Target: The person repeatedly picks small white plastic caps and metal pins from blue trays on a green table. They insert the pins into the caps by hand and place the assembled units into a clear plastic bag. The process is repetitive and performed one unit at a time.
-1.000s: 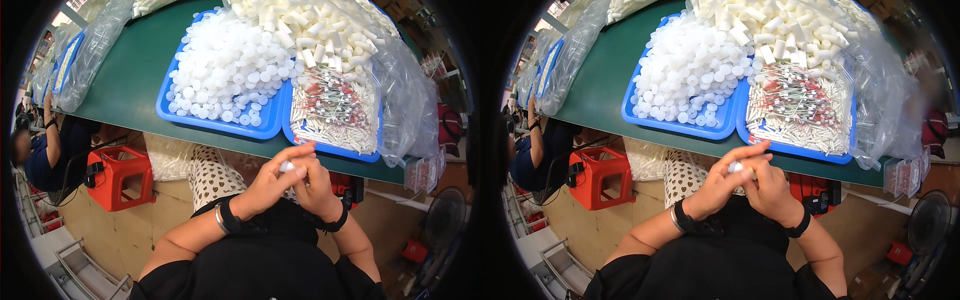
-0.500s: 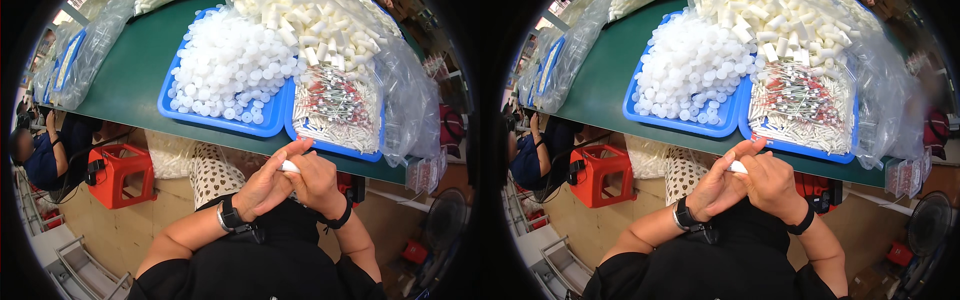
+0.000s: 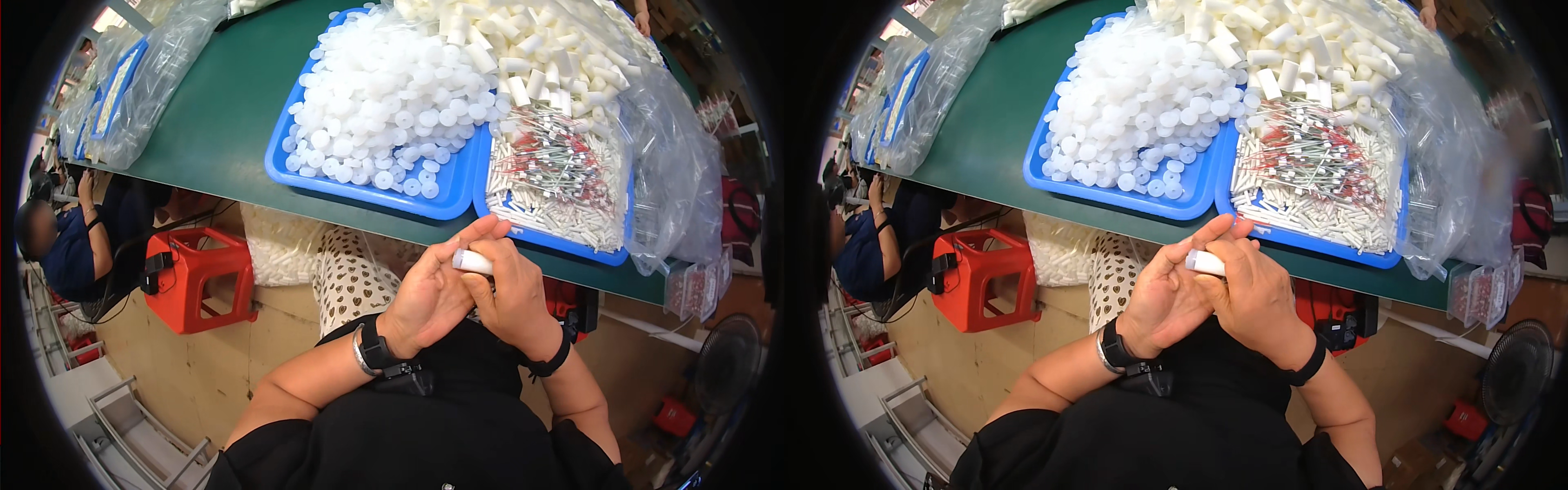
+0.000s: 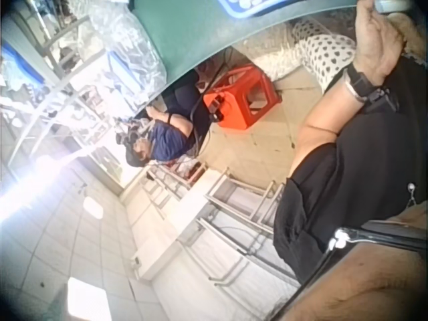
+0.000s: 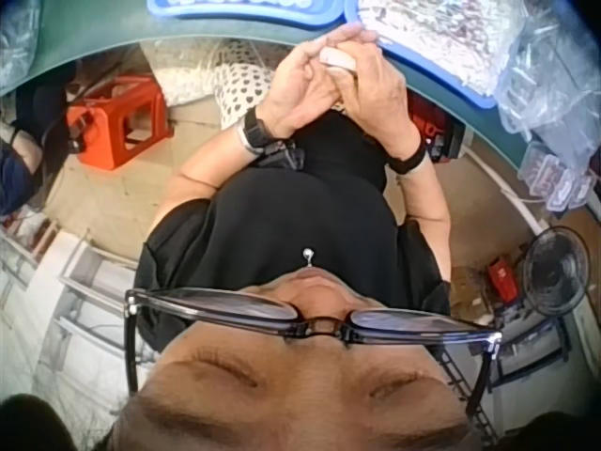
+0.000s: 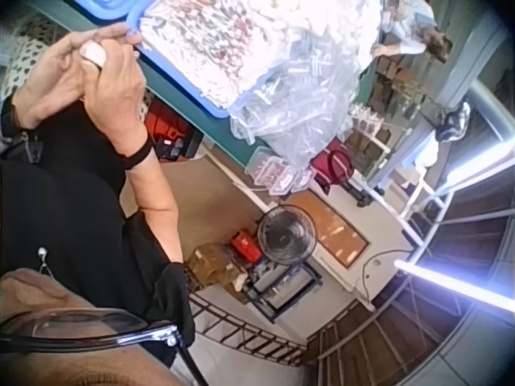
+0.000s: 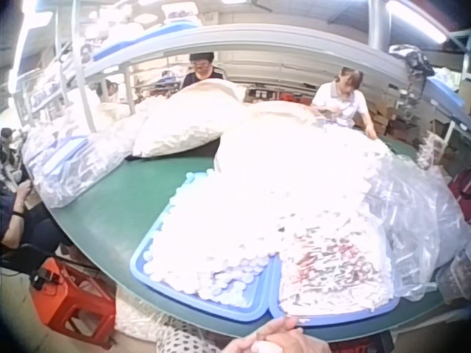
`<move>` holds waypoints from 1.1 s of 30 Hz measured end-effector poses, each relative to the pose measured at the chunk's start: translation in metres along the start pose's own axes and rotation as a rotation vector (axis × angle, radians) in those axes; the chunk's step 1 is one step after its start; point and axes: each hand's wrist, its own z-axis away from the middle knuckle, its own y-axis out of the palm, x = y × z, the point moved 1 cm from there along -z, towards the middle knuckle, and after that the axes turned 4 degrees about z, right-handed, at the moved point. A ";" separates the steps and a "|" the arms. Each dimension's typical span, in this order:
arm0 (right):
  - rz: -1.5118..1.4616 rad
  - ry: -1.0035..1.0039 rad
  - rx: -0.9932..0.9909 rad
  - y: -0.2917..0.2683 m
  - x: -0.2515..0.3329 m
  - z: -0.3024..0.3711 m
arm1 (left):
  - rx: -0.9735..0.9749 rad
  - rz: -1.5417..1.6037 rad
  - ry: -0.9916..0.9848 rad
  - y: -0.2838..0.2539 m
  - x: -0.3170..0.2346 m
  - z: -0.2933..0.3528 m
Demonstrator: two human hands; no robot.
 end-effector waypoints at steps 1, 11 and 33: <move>-0.002 -0.012 0.003 -0.001 -0.002 0.001 | 0.016 0.008 -0.007 0.000 0.000 0.000; 0.043 0.105 -0.015 0.009 0.007 0.008 | -0.019 -0.016 0.012 -0.004 0.011 -0.001; -0.189 0.288 0.098 0.013 0.016 0.008 | -0.039 -0.223 0.065 -0.010 0.006 0.001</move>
